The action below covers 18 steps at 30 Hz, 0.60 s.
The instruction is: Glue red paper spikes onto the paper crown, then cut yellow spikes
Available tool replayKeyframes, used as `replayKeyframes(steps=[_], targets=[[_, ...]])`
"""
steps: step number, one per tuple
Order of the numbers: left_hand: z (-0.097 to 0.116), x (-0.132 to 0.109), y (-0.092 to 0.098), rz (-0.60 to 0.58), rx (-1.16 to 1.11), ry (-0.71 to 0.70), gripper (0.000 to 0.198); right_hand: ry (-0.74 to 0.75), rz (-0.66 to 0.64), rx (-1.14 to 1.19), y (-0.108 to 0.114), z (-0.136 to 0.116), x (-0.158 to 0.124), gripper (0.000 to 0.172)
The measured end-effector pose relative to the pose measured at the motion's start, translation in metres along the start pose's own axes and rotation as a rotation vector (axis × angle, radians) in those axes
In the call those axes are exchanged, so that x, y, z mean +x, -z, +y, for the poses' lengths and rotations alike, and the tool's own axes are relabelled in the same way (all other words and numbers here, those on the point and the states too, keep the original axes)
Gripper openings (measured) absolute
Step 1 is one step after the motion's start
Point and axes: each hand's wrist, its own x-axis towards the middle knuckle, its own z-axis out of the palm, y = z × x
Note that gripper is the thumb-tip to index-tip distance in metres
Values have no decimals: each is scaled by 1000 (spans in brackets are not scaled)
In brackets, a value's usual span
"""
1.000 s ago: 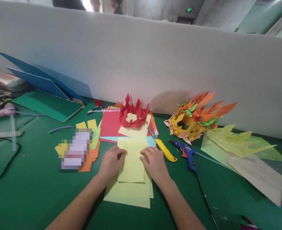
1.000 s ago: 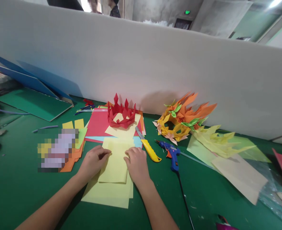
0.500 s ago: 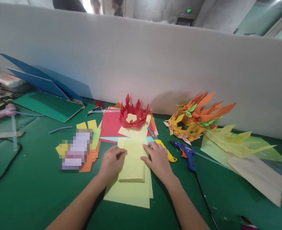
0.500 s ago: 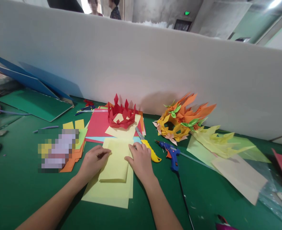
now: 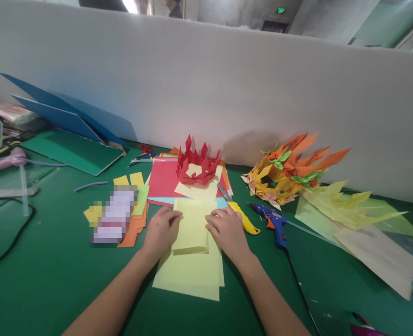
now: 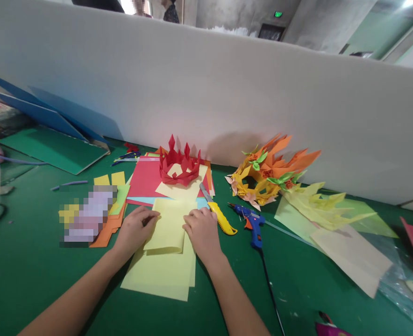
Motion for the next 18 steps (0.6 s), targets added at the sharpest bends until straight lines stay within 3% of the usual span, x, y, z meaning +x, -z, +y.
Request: replayKeyframes(steps=[5,9,18], targets=[[1,1,0,-4,7,34,20,41,-101,-17,12,0,-2,6],[1,2,1,-27,13,31,20,68,-195,-21,19,0,-4,17],[-3,3,1,-29,-32,73,17,174,-220,-10,23,-5,-7,16]])
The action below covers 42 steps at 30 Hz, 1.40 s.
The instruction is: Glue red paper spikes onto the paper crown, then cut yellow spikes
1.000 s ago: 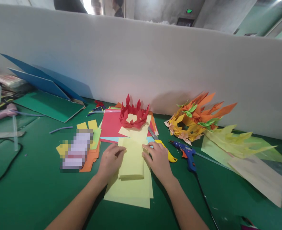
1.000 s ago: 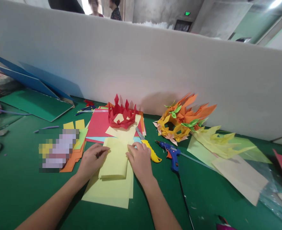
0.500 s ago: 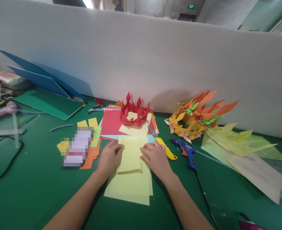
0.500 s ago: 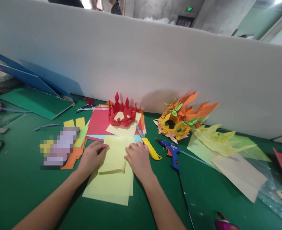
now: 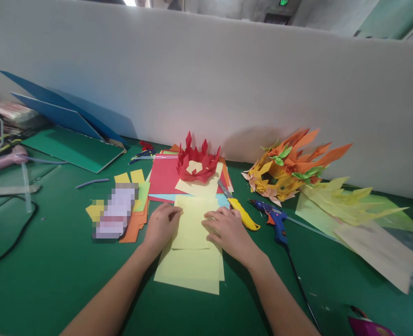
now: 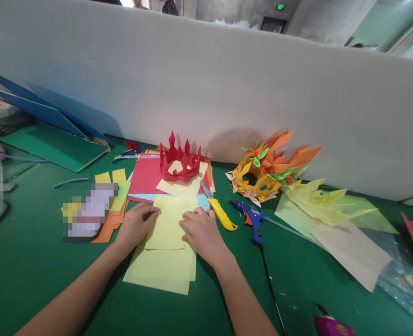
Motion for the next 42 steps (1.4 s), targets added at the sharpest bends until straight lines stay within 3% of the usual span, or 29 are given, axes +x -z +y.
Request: replayKeyframes(steps=[3,5,8,11,14,18,22,27,42], targets=[[0,1,-1,30,-121,66,14,-43,61,96,-5,2,-2,16],[1,1,-1,89,-254,115,15,-127,199,268,-12,4,-2,21],[4,2,-2,172,-424,161,20,-335,393,668,-24,6,0,47],[7,2,-2,204,-527,188,23,-428,275,1092,-28,3,2,62],[10,2,-3,194,-608,218,26,-432,83,1341,-27,-2,4,51],[12,1,-3,126,-641,290,36,-490,155,1407,-27,-2,4,46],[15,0,1,-80,-642,332,44,-498,177,1471,-30,4,5,45],[19,-1,4,-303,-642,273,29,-543,223,1535,-29,7,4,46],[21,-1,6,-338,-655,293,25,-529,142,1505,-35,12,0,43]])
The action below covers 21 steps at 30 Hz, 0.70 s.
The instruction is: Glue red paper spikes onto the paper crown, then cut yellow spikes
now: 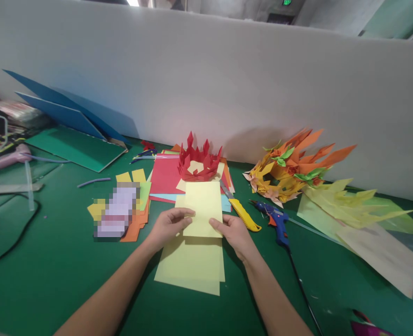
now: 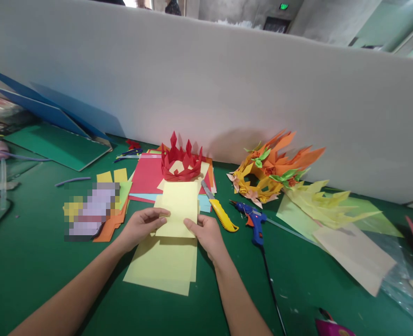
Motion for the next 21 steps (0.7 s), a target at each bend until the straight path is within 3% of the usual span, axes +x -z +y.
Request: replayKeyframes(steps=[16,21], targets=[[6,-2,2,-104,130,92,38,-4,27,-70,-2,0,1,44],[13,-5,7,-149,256,123,42,30,74,-214,-5,0,3,41]])
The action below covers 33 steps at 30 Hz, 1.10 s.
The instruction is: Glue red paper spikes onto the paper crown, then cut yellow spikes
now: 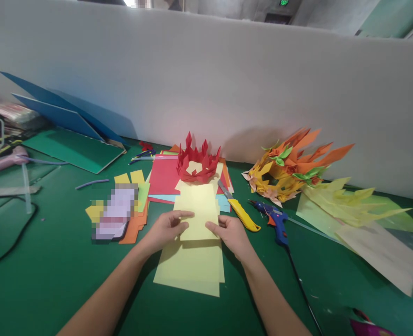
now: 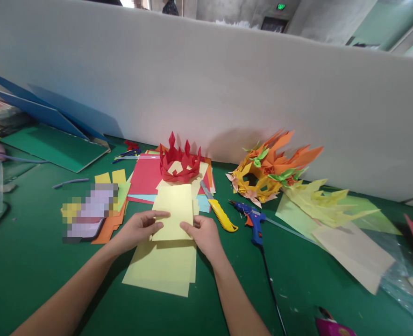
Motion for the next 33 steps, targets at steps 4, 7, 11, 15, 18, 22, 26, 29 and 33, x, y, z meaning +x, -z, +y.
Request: replayKeyframes(steps=[4,7,11,15,18,22,26,29,33], targets=[[-1,-1,1,17,74,-1,42,72,74,-151,0,1,2,35],[-2,0,1,33,58,-2,42,50,52,-79,0,0,1,39],[-2,-1,1,2,-11,-41,44,36,-11,142,0,-1,-1,39],[1,-3,1,-51,-68,-77,47,-4,-38,245,0,1,0,43],[1,-3,0,-65,-84,-86,50,-3,5,254,0,1,1,47],[-2,-2,0,-45,-53,-83,52,-6,60,216,0,0,2,45],[-3,-2,0,-44,-43,-72,52,-9,66,232,0,1,3,47],[-1,-3,0,-50,-43,-63,53,-5,61,242,0,3,4,47],[1,-3,0,-32,-9,-37,54,25,68,173,-1,3,4,45]])
